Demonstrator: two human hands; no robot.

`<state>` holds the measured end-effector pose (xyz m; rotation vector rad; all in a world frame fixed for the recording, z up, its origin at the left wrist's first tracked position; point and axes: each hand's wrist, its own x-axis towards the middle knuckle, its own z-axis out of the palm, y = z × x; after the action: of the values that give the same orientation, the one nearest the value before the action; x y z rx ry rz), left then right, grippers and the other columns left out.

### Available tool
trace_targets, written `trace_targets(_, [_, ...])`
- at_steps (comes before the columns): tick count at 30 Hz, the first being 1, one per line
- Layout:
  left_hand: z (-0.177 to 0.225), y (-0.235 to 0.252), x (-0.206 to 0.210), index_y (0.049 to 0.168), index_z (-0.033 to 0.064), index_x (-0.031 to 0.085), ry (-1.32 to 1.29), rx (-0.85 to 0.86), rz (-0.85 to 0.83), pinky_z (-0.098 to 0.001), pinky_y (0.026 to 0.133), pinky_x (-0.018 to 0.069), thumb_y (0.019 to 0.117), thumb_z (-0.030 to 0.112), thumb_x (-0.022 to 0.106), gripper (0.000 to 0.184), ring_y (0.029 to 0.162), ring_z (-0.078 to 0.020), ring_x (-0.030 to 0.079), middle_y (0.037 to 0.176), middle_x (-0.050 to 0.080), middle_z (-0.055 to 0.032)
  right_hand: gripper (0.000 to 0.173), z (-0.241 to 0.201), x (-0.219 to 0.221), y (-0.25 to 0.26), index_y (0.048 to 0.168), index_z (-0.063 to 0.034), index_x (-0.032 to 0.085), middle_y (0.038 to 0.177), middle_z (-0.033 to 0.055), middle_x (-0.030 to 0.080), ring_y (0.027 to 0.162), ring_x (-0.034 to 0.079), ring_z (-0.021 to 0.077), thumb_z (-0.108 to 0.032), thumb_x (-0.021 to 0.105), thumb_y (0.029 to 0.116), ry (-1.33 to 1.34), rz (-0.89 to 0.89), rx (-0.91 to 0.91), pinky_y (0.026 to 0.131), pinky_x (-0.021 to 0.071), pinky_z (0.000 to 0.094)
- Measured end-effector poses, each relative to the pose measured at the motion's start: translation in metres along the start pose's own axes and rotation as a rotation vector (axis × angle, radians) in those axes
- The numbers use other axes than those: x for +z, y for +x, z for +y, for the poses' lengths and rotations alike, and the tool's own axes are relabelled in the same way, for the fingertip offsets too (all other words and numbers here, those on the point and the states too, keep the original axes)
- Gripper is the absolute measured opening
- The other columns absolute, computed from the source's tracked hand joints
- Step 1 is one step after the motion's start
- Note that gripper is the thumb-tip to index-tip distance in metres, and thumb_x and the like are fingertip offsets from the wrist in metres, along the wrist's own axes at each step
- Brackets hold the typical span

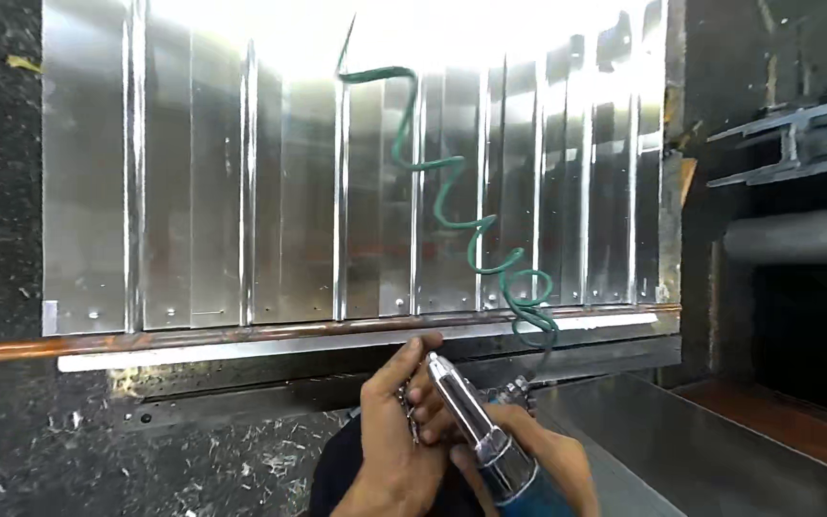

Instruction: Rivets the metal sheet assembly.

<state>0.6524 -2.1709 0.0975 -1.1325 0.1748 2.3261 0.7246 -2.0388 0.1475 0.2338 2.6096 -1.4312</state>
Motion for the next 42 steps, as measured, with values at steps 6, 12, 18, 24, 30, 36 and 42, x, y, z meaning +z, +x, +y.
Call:
trace_targets(6, [-0.053, -0.031, -0.02, 0.101, 0.0046, 0.068, 0.008, 0.108, -0.039, -0.0185, 0.037, 0.041, 0.1067, 0.024, 0.036, 0.037, 0.037, -0.0042, 0.043, 0.05, 0.041, 0.0053, 0.03, 0.02, 0.007, -0.057, 0.108, 0.0017, 0.07, 0.093, 0.0058, 0.076, 0.082, 0.072, 0.0079, -0.01, 0.079, 0.082, 0.09, 0.216, -0.047, 0.073, 0.063, 0.0252])
trace_targets(12, [-0.056, -0.049, -0.062, 0.105, 0.0016, 0.076, 0.885, 0.174, -0.209, -0.0152, 0.04, 0.0329, 0.1021, 0.013, 0.054, 0.025, 0.043, 0.0003, 0.039, 0.056, 0.049, 0.0045, 0.028, 0.038, -0.017, -0.105, 0.108, 0.0015, 0.067, 0.085, 0.0032, 0.074, 0.072, 0.07, 0.0068, -0.011, 0.076, 0.0852, 0.202, 0.293, 0.054, 0.065, 0.0619, 0.0246])
trace_targets(18, [-0.084, -0.098, -0.097, 0.085, 0.0054, 0.076, 1.936, 0.393, -0.474, -0.0389, 0.056, 0.0533, 0.0971, 0.017, 0.062, 0.022, 0.06, -0.0154, 0.067, 0.068, 0.07, -0.0066, 0.029, 0.06, -0.024, -0.129, 0.108, 0.001, 0.07, 0.09, 0.006, 0.076, 0.079, 0.072, 0.0051, -0.01, 0.079, 0.0838, 0.146, 0.135, 0.011, 0.073, 0.062, 0.0232])
trace_targets(24, [-0.066, -0.091, -0.113, 0.083, 0.0058, 0.077, 1.46, 0.441, -0.376, -0.0202, 0.055, 0.0501, 0.1003, 0.02, 0.063, 0.027, 0.058, 0.0002, 0.059, 0.067, 0.068, 0.0023, 0.024, 0.075, -0.02, -0.123, 0.104, -0.0069, 0.071, 0.081, 0.0032, 0.073, 0.073, 0.069, 0.0028, -0.028, 0.074, 0.0927, -0.134, 0.19, -0.264, 0.065, 0.057, 0.0172])
trace_targets(30, [-0.032, -0.07, -0.087, 0.093, 0.0034, 0.076, 0.606, 0.237, -0.12, -0.0159, 0.035, 0.03, 0.1006, 0.022, 0.061, 0.026, 0.038, 0.0013, 0.035, 0.05, 0.04, 0.0093, 0.038, 0.068, -0.032, -0.114, 0.119, -0.0105, 0.077, 0.085, 0.008, 0.078, 0.067, 0.073, 0.0168, -0.031, 0.08, 0.0871, -0.26, -0.132, -0.115, 0.058, 0.0596, 0.038])
trace_targets(36, [-0.027, -0.051, -0.065, 0.091, 0.0011, 0.075, 0.503, 0.152, -0.108, -0.0153, 0.034, 0.0298, 0.102, 0.019, 0.057, 0.028, 0.037, 0.0014, 0.035, 0.049, 0.038, 0.0089, 0.036, 0.045, -0.031, -0.092, 0.118, -0.0083, 0.077, 0.081, 0.0078, 0.076, 0.066, 0.07, 0.0149, -0.029, 0.078, 0.0892, -0.244, -0.116, -0.171, 0.058, 0.0568, 0.032])
trace_targets(42, [-0.019, -0.031, -0.042, 0.091, 0.0004, 0.073, 0.414, 0.025, -0.027, -0.0154, 0.034, 0.0321, 0.1042, 0.018, 0.051, 0.031, 0.037, 0.0007, 0.036, 0.049, 0.039, 0.0075, 0.035, 0.044, -0.022, -0.063, 0.118, -0.0092, 0.077, 0.082, 0.0067, 0.076, 0.067, 0.07, 0.0128, -0.029, 0.078, 0.0892, -0.276, -0.081, -0.126, 0.059, 0.0573, 0.0295])
